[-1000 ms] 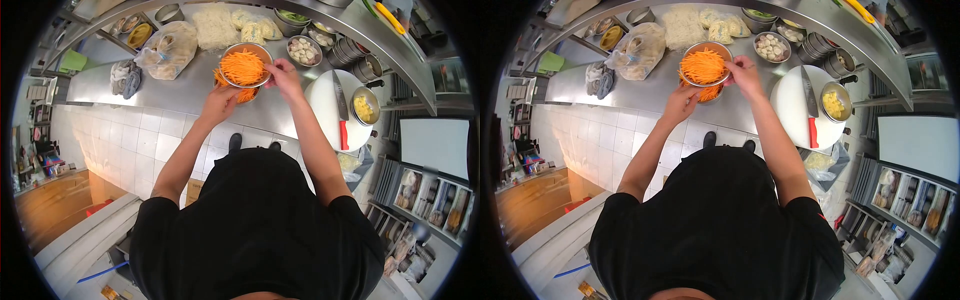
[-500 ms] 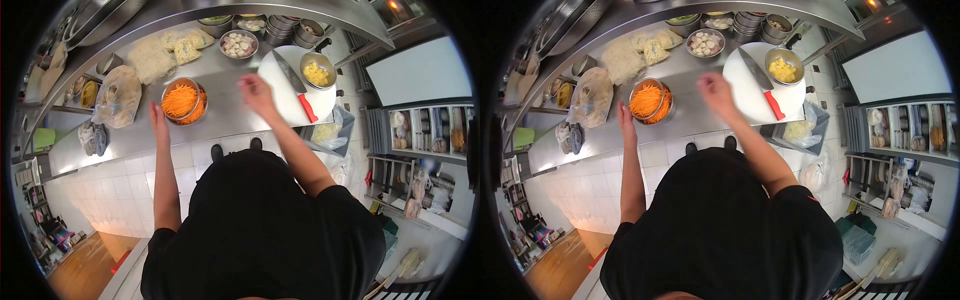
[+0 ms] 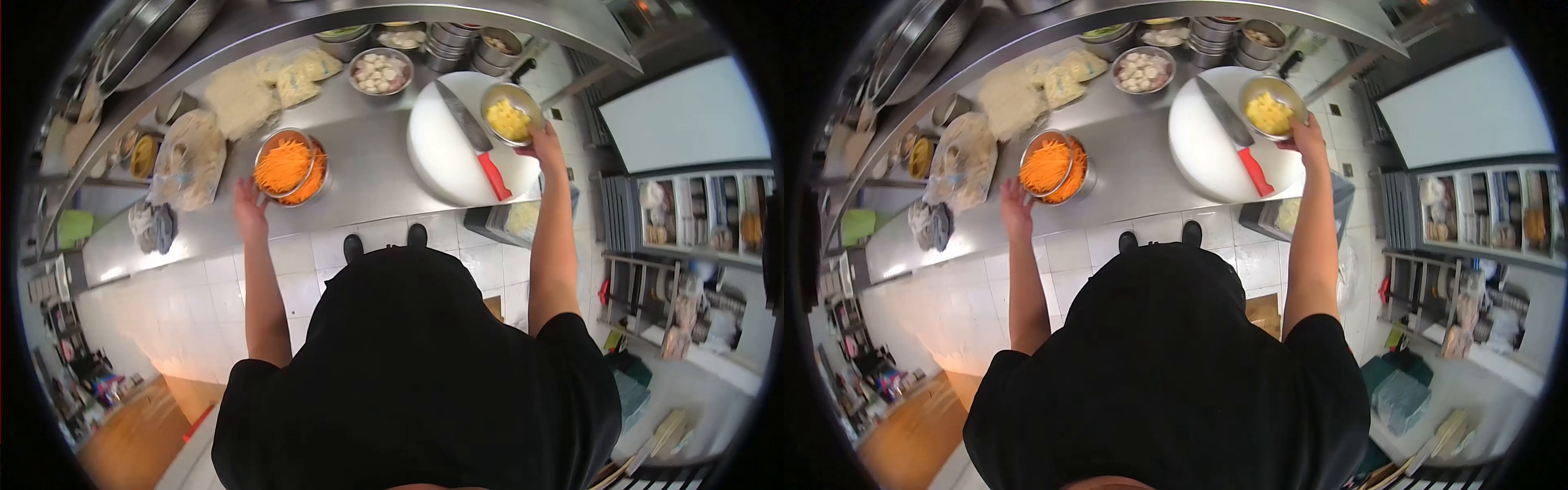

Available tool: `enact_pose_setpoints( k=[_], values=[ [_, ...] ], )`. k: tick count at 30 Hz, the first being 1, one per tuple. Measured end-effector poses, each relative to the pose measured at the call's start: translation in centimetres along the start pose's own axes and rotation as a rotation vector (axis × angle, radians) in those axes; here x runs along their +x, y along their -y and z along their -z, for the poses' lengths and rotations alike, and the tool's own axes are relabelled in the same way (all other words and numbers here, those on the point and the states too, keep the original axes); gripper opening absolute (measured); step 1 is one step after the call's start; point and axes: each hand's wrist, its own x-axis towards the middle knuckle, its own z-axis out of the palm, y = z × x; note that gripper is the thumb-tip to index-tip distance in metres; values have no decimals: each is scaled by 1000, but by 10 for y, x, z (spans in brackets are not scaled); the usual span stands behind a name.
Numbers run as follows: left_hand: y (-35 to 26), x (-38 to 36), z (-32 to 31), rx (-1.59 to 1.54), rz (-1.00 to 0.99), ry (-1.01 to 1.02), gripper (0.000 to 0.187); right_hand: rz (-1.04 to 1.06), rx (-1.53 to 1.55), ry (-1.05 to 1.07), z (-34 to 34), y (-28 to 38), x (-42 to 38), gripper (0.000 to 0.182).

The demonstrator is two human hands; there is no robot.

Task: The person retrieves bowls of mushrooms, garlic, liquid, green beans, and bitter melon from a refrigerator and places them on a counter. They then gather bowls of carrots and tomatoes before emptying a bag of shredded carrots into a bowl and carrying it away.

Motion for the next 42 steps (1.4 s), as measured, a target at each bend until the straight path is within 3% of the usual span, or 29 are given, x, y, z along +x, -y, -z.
enact_pose_setpoints(
  k=[5,11,14,17,25,32,42],
  values=[
    [43,-39,12,67,23,3,53,35,78,52,4,-12,6,40],
    [31,-61,-15,178,26,-72,36,108,76,94,-3,-12,26,40],
    [20,-56,-23,291,127,-110,33,125,59,146,-22,10,17,40],
    [7,-48,-18,325,273,13,35,173,81,221,-43,25,4,39],
    [19,-52,-8,46,264,85,41,161,100,399,-142,38,-113,41],
    [7,-93,117,-100,293,100,32,133,51,443,-263,-2,-234,40],
    [-89,-148,369,-138,148,-298,20,22,-103,862,-491,-49,-339,43]
  ],
)
